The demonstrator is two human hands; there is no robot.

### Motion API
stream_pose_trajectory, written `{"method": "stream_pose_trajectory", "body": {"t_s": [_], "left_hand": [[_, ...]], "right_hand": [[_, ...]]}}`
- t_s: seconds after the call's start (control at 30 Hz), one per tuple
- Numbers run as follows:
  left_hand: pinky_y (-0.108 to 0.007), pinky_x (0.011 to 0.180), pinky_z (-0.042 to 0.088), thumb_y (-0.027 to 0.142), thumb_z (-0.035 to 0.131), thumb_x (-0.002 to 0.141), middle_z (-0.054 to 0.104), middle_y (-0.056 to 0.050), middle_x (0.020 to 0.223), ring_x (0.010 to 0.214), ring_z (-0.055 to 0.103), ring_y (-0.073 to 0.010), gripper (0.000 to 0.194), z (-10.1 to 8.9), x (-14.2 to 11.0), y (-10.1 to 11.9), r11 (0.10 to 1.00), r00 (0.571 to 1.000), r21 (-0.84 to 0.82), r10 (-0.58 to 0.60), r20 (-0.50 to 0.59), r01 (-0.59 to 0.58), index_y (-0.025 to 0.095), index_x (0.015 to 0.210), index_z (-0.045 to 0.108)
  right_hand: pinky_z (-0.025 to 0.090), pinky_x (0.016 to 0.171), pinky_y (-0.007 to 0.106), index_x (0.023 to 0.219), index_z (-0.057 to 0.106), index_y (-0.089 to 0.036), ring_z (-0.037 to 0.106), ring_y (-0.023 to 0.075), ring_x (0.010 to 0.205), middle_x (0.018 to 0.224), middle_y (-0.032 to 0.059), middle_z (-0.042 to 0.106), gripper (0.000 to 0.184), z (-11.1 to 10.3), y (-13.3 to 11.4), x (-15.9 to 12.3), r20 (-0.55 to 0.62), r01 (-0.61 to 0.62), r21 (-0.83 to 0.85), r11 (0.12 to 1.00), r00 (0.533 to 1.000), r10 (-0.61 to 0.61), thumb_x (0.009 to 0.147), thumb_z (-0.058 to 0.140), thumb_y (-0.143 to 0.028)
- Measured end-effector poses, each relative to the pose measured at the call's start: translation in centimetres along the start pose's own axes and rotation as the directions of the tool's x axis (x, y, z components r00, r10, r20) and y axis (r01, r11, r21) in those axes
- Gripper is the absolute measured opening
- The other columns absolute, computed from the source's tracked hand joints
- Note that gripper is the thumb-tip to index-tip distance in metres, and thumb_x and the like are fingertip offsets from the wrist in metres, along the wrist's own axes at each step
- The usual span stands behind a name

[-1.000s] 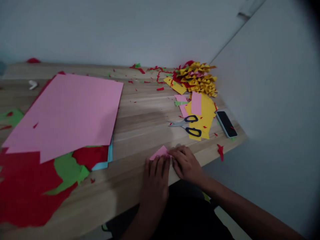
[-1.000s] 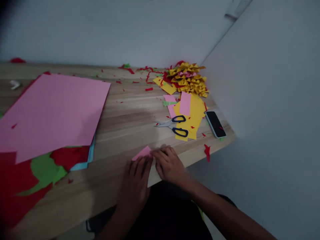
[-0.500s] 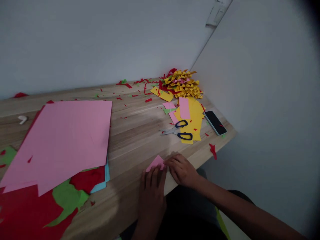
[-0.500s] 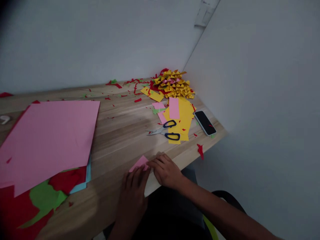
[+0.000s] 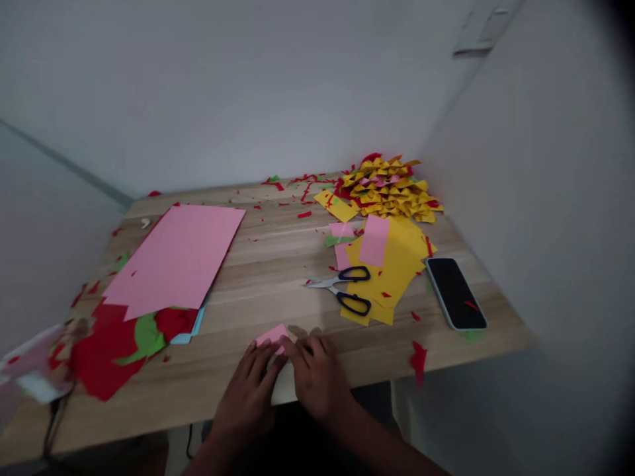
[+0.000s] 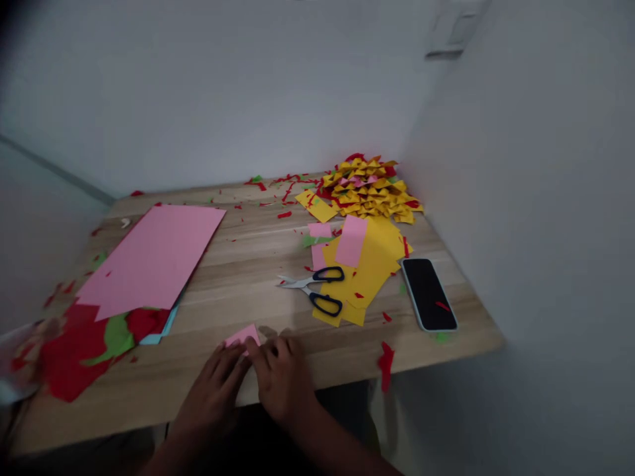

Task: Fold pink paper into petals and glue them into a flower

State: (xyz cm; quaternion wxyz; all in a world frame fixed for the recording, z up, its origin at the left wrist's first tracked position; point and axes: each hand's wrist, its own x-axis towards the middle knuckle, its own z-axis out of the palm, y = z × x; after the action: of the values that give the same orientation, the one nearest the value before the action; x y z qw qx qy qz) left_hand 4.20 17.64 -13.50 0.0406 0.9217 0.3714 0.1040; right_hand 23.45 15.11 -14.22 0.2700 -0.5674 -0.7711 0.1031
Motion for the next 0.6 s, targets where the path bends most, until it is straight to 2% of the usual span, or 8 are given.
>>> {"method": "stream_pose_trajectory", "body": {"t_s": [0.07, 0.2, 0.4, 0.6], "left_hand": [[-0.053, 0.119, 0.034, 0.007, 0.055, 0.064, 0.061, -0.015, 0.133, 0.132, 0.05, -0.0319, 0.068, -0.3, 0.2, 0.5, 0.999, 1.0, 0.023, 0.029, 0.008, -0.029, 0.016, 0.131, 0.059], [-0.054, 0.123, 0.026, 0.011, 0.057, 0.062, 0.059, -0.015, 0.135, 0.135, 0.046, -0.032, 0.076, -0.6, 0.2, 1.1, 0.999, 0.996, 0.007, -0.033, 0.088, 0.033, 0.013, 0.137, 0.054], [-0.056, 0.123, 0.022, 0.017, 0.06, 0.057, 0.052, -0.015, 0.144, 0.139, 0.04, -0.0349, 0.087, -0.6, -0.1, 1.3, 0.998, 0.979, -0.024, -0.06, 0.195, 0.065, 0.014, 0.143, 0.046], [-0.058, 0.123, 0.021, 0.018, 0.062, 0.06, 0.049, -0.017, 0.147, 0.141, 0.038, -0.0357, 0.085, -0.6, 0.0, 1.3, 0.999, 0.978, -0.008, -0.05, 0.203, 0.052, 0.014, 0.144, 0.045]], "right_hand": [[0.044, 0.084, 0.043, 0.148, 0.045, -0.02, 0.059, 0.0271, 0.09, 0.101, 0.0081, 0.074, 0.059, -0.5, -0.1, 0.0, 0.035, -0.008, -0.004, 1.0, 0.999, 0.008, 0.09, 0.056, -0.012], [0.038, 0.1, 0.048, 0.147, 0.046, -0.021, 0.057, 0.0284, 0.1, 0.115, 0.0093, 0.072, 0.06, -1.4, -0.2, 0.0, 0.126, 0.021, -0.018, 1.0, 0.992, -0.018, 0.089, 0.058, -0.013], [0.038, 0.099, 0.05, 0.139, 0.053, -0.019, 0.057, 0.0306, 0.104, 0.116, 0.0105, 0.071, 0.053, -1.0, -0.2, -0.1, 0.075, -0.017, 0.021, 1.0, 0.997, 0.015, 0.086, 0.056, -0.011], [0.04, 0.103, 0.048, 0.133, 0.056, -0.02, 0.057, 0.0282, 0.105, 0.11, 0.0086, 0.071, 0.044, -1.2, -0.3, -0.1, 0.053, -0.066, 0.088, 0.994, 0.997, 0.062, 0.091, 0.05, -0.011]]}}
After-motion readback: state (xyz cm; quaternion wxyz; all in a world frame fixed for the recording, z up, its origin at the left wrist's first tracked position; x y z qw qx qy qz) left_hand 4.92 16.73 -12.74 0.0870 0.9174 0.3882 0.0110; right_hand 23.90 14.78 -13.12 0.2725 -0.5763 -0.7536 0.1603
